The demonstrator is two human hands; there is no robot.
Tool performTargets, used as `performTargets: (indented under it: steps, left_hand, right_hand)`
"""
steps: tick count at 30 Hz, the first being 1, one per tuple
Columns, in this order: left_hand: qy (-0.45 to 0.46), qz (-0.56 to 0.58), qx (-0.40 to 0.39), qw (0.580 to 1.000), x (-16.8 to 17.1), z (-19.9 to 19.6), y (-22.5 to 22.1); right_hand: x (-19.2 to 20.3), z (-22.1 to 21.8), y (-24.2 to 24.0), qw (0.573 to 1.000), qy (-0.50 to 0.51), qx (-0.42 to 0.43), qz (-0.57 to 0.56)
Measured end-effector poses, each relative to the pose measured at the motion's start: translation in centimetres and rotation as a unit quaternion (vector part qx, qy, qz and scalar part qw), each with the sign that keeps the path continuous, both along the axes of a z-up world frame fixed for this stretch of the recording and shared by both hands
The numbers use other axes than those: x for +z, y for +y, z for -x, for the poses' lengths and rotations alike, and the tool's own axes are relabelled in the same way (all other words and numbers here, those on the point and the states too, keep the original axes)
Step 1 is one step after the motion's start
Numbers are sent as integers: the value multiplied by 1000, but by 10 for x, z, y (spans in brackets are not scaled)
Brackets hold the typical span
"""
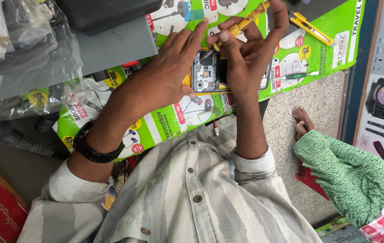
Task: The person uses a yellow utility knife to carefully scrape and pry at the internal components of a disassembled smartphone. They work on the area around the battery and motherboard, occasionally lifting small parts or wires with the tool. The task involves precise manipulation of the device's internal hardware.
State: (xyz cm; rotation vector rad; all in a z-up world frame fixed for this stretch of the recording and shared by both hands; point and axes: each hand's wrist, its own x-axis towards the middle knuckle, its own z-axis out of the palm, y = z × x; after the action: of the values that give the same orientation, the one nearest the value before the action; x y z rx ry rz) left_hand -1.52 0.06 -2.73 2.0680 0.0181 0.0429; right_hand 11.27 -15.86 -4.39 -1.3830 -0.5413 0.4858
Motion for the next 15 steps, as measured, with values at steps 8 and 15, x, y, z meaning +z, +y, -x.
performTargets:
  steps: [8,15]
  left_hand:
    - [5,-1,0,1000,1,0,0]
    - [0,1,3,1000,3,1,0]
  right_hand:
    - [3,1,1,1000,-6,-8,9]
    - [0,2,0,998,-58,6,10]
